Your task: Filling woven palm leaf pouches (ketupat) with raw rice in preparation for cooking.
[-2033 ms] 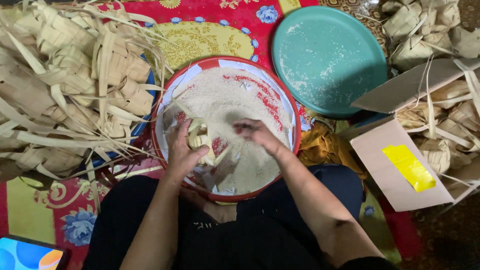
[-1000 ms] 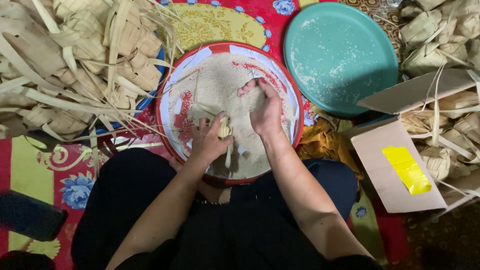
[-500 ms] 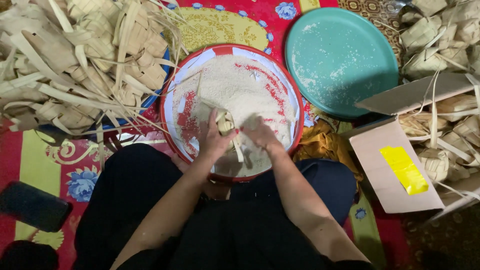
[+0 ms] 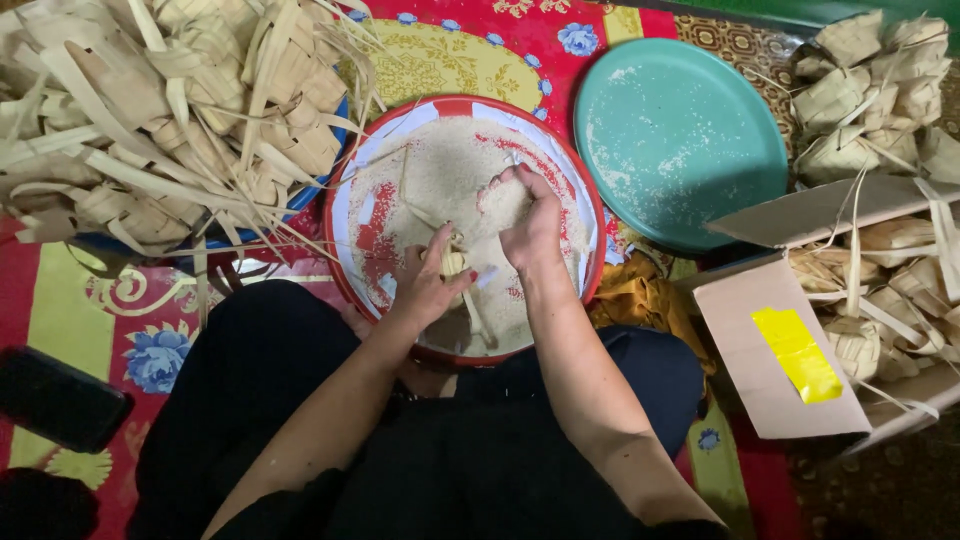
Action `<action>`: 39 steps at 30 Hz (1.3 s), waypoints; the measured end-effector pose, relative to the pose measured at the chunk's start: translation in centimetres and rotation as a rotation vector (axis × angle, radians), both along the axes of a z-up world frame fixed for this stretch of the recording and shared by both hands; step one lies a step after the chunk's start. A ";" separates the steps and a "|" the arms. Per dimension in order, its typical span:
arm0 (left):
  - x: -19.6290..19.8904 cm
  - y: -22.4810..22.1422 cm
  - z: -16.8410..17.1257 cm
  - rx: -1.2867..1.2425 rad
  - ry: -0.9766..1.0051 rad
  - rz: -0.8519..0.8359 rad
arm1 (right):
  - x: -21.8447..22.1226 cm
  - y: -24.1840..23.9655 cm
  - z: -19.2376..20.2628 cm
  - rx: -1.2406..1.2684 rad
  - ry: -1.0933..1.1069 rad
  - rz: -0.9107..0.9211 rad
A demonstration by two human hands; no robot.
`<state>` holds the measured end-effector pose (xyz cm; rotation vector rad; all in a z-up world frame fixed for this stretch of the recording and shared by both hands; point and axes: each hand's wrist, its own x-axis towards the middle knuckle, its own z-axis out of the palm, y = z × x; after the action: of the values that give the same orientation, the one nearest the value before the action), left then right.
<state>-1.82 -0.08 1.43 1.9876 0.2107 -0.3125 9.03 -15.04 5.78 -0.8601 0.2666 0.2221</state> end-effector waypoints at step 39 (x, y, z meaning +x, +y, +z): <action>0.8 -0.9 -1.4 0.240 0.028 -0.197 | 1.1 -1.1 -0.1 0.122 -0.092 -0.023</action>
<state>-0.98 -0.96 0.04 2.2480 0.0719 -0.4588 10.17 -16.17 5.70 -0.7434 0.1754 0.1748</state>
